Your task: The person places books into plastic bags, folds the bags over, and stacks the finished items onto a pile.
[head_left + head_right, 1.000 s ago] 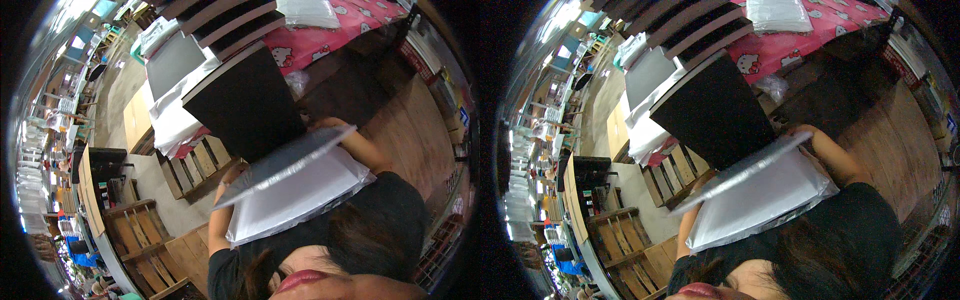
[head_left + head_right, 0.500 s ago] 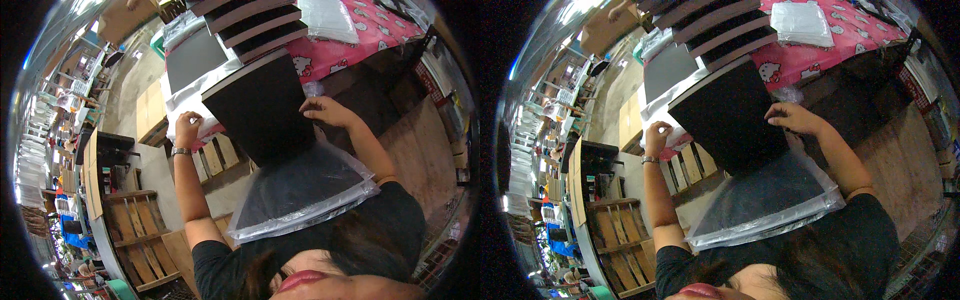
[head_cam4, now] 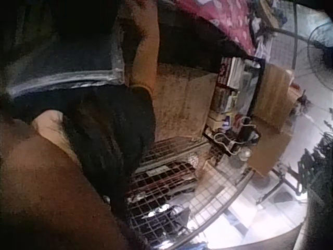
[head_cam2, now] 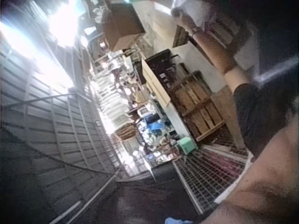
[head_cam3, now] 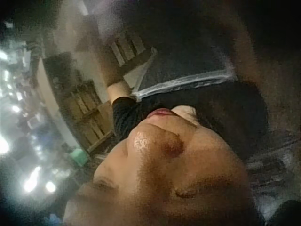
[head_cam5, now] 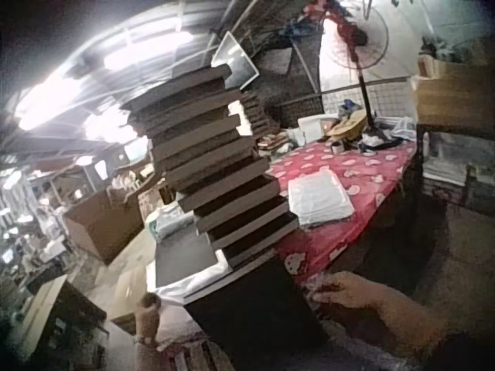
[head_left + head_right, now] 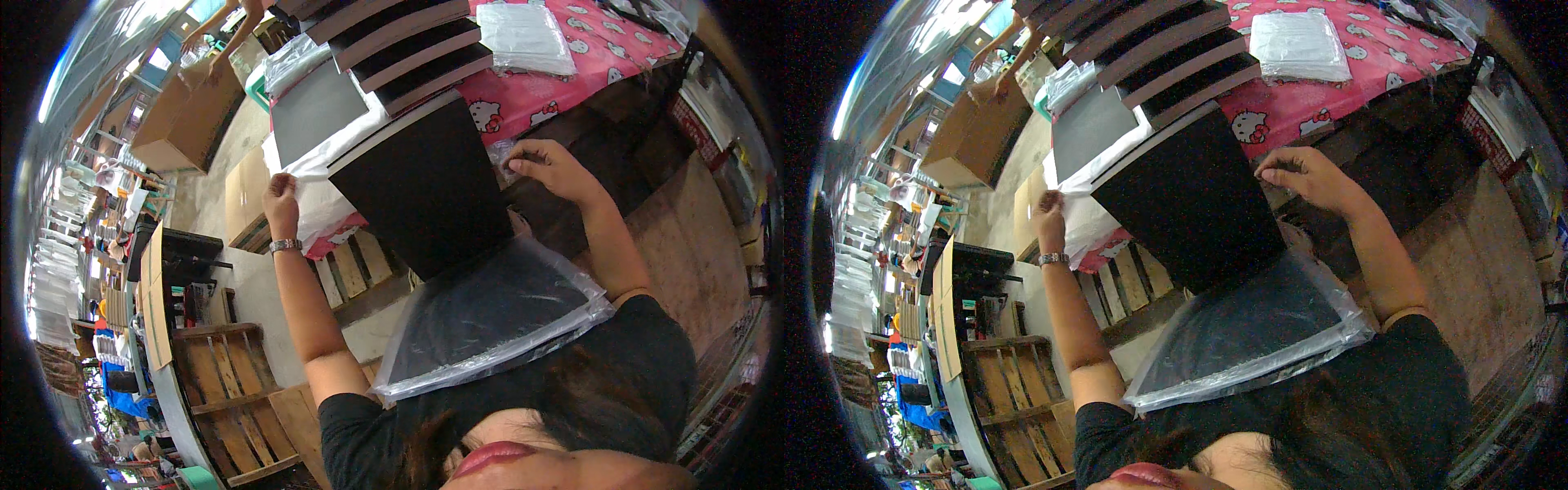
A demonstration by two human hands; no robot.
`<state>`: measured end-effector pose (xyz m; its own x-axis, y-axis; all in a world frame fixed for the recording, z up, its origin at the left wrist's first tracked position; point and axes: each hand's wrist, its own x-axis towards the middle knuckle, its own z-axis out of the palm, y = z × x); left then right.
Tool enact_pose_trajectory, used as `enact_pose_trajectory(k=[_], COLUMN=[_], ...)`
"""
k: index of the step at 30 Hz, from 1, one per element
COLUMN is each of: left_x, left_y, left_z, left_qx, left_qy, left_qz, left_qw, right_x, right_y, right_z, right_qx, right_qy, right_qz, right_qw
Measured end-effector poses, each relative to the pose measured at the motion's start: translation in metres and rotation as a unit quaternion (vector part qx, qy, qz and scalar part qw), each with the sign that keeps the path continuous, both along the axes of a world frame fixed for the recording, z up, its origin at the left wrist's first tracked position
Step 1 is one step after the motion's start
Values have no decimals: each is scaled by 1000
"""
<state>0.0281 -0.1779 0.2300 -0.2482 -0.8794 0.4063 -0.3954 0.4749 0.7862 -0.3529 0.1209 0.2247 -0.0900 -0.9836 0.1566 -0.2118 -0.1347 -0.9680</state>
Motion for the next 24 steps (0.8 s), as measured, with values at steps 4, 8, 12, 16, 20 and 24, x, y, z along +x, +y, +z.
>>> enact_pose_trajectory(k=[4, 8, 12, 16, 20, 24], left_x=[-17, -35, -39, -45, -23, -46], left_y=[4, 58, 123, 234, 323, 297], left_z=[40, 94, 142, 170, 188, 182], left_qx=[-239, -332, -312, -442, -511, -347], left_qy=[-62, -66, -143, -27, -271, -348], left_qz=[117, 219, 280, 358, 29, -220], left_qw=[962, 915, 897, 822, 815, 843], right_x=[5, 22, 57, 108, 168, 165], right_y=[-9, -12, -33, -30, 1, 12], right_z=[14, 42, 68, 104, 128, 99], right_qx=[-37, -149, -293, -438, -432, -122], right_qy=[17, 119, 238, 273, 148, 0], right_qz=[-8, -75, -125, -24, 241, 459], right_qw=[999, 979, 918, 856, 856, 880])
